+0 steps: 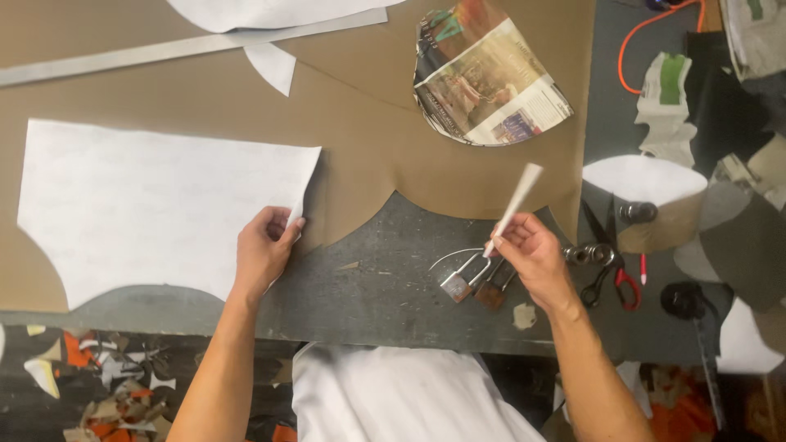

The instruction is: The person uses shears to cut a large piece of brown cardboard along a curved edge, following a white paper template held in place by two padlocks and two metal weights. After cutting, the person writes on the cardboard with a white pencil, then folds a small white strip of material and places a newspaper sheet over the cut piece.

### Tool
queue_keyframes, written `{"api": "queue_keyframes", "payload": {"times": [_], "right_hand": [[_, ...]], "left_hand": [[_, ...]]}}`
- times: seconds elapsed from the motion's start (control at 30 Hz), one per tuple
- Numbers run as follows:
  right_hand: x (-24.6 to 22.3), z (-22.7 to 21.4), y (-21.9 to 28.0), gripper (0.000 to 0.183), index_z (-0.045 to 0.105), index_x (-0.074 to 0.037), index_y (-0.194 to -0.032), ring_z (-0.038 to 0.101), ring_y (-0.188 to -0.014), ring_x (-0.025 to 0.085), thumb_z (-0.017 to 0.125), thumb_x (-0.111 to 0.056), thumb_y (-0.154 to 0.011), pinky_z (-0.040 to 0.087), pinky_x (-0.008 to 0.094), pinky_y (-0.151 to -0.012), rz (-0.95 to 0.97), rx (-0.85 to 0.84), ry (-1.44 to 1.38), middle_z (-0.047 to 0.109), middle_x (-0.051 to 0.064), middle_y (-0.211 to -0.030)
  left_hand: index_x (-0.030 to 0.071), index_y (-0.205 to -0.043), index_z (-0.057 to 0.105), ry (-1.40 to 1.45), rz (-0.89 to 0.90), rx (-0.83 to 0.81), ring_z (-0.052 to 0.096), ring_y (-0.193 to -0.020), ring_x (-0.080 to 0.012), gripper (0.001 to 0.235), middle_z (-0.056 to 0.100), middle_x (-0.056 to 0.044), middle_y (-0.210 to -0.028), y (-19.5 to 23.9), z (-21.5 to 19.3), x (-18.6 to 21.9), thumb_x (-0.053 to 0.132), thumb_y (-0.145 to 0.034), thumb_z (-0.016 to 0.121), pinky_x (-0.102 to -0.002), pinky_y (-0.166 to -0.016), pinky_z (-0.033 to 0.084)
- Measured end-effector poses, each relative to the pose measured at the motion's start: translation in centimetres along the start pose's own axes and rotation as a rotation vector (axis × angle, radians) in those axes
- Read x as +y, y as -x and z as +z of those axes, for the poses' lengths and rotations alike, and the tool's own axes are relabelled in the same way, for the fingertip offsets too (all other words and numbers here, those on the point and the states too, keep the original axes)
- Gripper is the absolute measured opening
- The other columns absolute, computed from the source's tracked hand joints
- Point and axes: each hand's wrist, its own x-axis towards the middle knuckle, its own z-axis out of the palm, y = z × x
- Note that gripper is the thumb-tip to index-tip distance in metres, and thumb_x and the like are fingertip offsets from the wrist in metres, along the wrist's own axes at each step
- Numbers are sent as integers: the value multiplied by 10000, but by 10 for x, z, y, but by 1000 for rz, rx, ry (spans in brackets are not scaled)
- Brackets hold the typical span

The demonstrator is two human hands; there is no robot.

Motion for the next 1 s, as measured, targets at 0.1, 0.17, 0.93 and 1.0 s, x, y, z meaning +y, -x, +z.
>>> {"api": "queue_keyframes", "payload": {"times": [0.1,0.17,0.93,1.0], "right_hand": [[8,36,18,128,554,-25,-1071,694,-922,179,626,-21,-965,576,321,-824,42,35,-177,670,63,-989],[17,72,26,86,540,-34,-1041,678,-880,189,617,-39,-1004,529,298,-765,79,50,-194,680,86,-970],[30,486,-53,232,707,-7,-1153,696,-873,189,698,-57,-926,565,317,-774,-360,-329,569,754,97,-1002],[32,495,-50,225,707,-5,-1131,680,-883,241,704,-30,-908,550,348,-780,-502,-364,641,742,109,-1003]], "left_hand": [[18,-1056,701,154,-5,-52,612,-735,-90,214,697,-37,-846,-10,-31,-19,207,-963,735,-254,-666,504],[10,-1060,673,178,54,7,626,-751,-76,216,695,-7,-865,-23,-65,-38,207,-976,701,-252,-663,499],[88,-1427,530,-393,299,688,600,-1143,-356,510,609,-142,-1206,-138,-292,-200,117,-952,713,-460,-970,507],[87,-1431,521,-402,281,674,598,-1106,-345,508,600,-134,-1165,-135,-290,-199,131,-959,704,-461,-950,507]]}}
